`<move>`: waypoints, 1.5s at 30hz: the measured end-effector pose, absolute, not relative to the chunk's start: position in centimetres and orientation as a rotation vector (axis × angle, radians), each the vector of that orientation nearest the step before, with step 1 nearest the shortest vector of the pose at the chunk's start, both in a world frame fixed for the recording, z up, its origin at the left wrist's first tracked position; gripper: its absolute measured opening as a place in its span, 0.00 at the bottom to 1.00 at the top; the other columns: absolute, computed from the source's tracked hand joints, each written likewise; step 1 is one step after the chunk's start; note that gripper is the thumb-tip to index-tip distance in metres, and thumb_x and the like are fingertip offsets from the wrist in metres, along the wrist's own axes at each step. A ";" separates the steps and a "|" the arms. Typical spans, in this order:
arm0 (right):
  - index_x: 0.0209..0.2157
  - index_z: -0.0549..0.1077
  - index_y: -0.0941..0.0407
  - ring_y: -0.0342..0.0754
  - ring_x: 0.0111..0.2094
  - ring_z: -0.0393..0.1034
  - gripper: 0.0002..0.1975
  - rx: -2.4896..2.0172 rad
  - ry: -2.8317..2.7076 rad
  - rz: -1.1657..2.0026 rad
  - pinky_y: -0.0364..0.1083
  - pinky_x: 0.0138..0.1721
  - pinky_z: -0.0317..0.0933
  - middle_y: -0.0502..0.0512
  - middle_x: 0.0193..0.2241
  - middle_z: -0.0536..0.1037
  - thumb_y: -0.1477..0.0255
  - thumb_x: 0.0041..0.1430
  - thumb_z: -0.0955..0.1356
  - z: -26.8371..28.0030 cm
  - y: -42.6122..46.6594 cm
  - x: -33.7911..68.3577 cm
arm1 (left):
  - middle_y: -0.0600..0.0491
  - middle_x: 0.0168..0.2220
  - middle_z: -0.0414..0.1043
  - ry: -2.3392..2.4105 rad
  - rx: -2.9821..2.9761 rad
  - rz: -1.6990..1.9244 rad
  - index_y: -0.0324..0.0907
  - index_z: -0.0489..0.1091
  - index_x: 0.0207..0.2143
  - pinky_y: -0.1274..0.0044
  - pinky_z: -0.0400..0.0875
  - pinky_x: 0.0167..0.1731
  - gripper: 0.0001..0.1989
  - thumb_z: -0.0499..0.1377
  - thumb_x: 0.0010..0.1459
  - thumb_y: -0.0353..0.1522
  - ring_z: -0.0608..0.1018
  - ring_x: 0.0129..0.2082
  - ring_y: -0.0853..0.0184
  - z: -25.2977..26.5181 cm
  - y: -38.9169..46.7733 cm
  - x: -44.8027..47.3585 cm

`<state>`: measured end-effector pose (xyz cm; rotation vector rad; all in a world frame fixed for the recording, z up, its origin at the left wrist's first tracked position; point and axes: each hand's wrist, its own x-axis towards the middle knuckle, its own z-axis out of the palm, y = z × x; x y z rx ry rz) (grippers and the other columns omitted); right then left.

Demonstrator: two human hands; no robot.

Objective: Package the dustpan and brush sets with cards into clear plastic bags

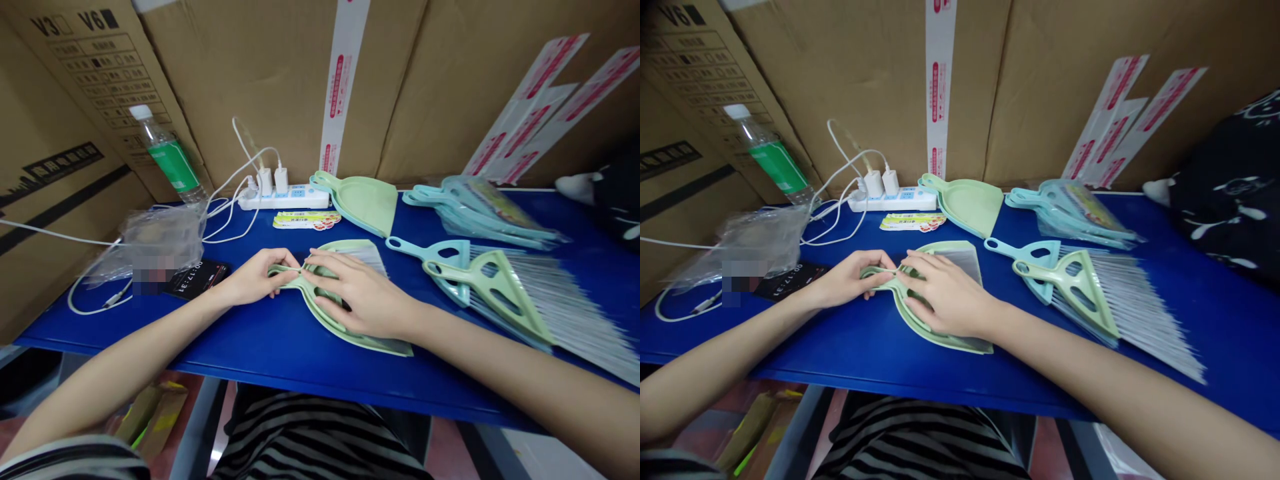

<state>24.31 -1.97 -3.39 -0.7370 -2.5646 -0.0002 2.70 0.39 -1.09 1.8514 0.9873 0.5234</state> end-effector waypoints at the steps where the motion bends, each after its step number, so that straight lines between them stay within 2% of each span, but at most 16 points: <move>1: 0.52 0.72 0.63 0.61 0.58 0.64 0.19 -0.728 -2.558 -0.004 0.63 0.52 0.64 0.69 0.52 0.74 0.72 0.64 0.60 -3.4 -2.0 24.3 | 0.58 0.26 0.65 0.990 1.845 0.529 0.36 0.66 0.34 0.85 0.66 0.16 0.11 0.56 0.57 0.37 0.67 0.19 0.78 -1.1 0.4 2.7; 7: 0.55 0.70 0.62 0.61 0.59 0.62 0.20 -0.719 -2.573 -0.032 0.64 0.53 0.63 0.69 0.53 0.72 0.73 0.65 0.58 -3.6 -2.1 24.2 | 0.57 0.27 0.65 0.989 1.889 0.511 0.37 0.65 0.34 0.85 0.66 0.17 0.11 0.55 0.58 0.37 0.67 0.21 0.77 -1.0 0.4 2.7; 14: 0.57 0.68 0.60 0.62 0.60 0.61 0.21 -0.763 -2.624 -0.030 0.64 0.54 0.62 0.69 0.55 0.71 0.69 0.66 0.59 -3.3 -1.9 24.4 | 0.56 0.28 0.65 0.988 1.969 0.481 0.38 0.65 0.34 0.84 0.65 0.17 0.10 0.53 0.59 0.37 0.66 0.24 0.74 -1.0 0.3 2.6; 17: 0.57 0.68 0.61 0.62 0.59 0.62 0.21 -0.781 -2.627 -0.153 0.63 0.53 0.63 0.70 0.55 0.71 0.68 0.67 0.59 -2.8 -1.5 24.8 | 0.57 0.29 0.64 0.999 1.991 0.480 0.39 0.64 0.34 0.83 0.65 0.18 0.09 0.52 0.59 0.37 0.66 0.23 0.74 -1.0 0.2 2.5; 21: 0.55 0.70 0.63 0.61 0.59 0.63 0.20 -0.946 -2.571 -0.388 0.60 0.53 0.63 0.70 0.56 0.70 0.73 0.66 0.58 -1.5 0.0 25.4 | 0.58 0.28 0.64 1.022 2.063 0.443 0.40 0.64 0.33 0.81 0.63 0.23 0.08 0.51 0.60 0.35 0.65 0.22 0.74 -1.0 0.2 2.4; 24: 0.53 0.71 0.66 0.60 0.58 0.63 0.19 -1.113 -2.623 -0.488 0.57 0.51 0.63 0.69 0.53 0.74 0.79 0.63 0.59 -0.2 1.8 25.3 | 0.57 0.29 0.66 1.016 2.135 0.451 0.40 0.64 0.32 0.79 0.62 0.29 0.07 0.51 0.60 0.34 0.67 0.27 0.72 -0.8 0.2 2.3; 26: 0.51 0.73 0.64 0.57 0.55 0.67 0.19 -1.209 -2.759 -0.545 0.54 0.50 0.63 0.67 0.49 0.77 0.83 0.61 0.60 0.7 3.2 24.8 | 0.56 0.30 0.67 1.004 2.161 0.445 0.41 0.64 0.32 0.78 0.62 0.31 0.07 0.51 0.60 0.34 0.68 0.29 0.71 -0.8 0.2 2.2; 29: 0.38 0.78 0.63 0.56 0.48 0.73 0.16 -1.258 -2.872 -0.628 0.53 0.47 0.63 0.65 0.40 0.81 0.88 0.55 0.62 1.6 5.1 23.9 | 0.56 0.30 0.68 1.000 2.177 0.394 0.41 0.64 0.32 0.78 0.61 0.32 0.08 0.50 0.61 0.35 0.67 0.29 0.70 -0.7 0.2 2.1; 33: 0.29 0.79 0.62 0.57 0.46 0.73 0.13 -1.226 -2.923 -0.690 0.54 0.49 0.59 0.64 0.30 0.82 0.89 0.50 0.65 1.7 7.1 23.1 | 0.57 0.29 0.68 1.008 2.200 0.360 0.40 0.64 0.33 0.78 0.61 0.32 0.08 0.50 0.61 0.35 0.68 0.29 0.70 -0.6 0.1 2.0; 40: 0.27 0.79 0.59 0.50 0.30 0.74 0.16 -1.177 -2.933 -0.778 0.57 0.54 0.53 0.57 0.25 0.80 0.88 0.52 0.63 1.2 8.3 23.0 | 0.57 0.29 0.68 1.020 2.237 0.347 0.41 0.65 0.34 0.78 0.60 0.31 0.08 0.49 0.62 0.35 0.68 0.28 0.71 -0.6 -0.1 2.0; 45: 0.32 0.80 0.60 0.51 0.35 0.74 0.15 -1.215 -2.884 -0.726 0.56 0.54 0.54 0.60 0.29 0.81 0.85 0.54 0.62 2.1 7.4 23.6 | 0.57 0.29 0.67 1.012 2.230 0.331 0.41 0.64 0.34 0.78 0.60 0.30 0.09 0.48 0.62 0.35 0.67 0.28 0.70 -0.7 0.0 1.9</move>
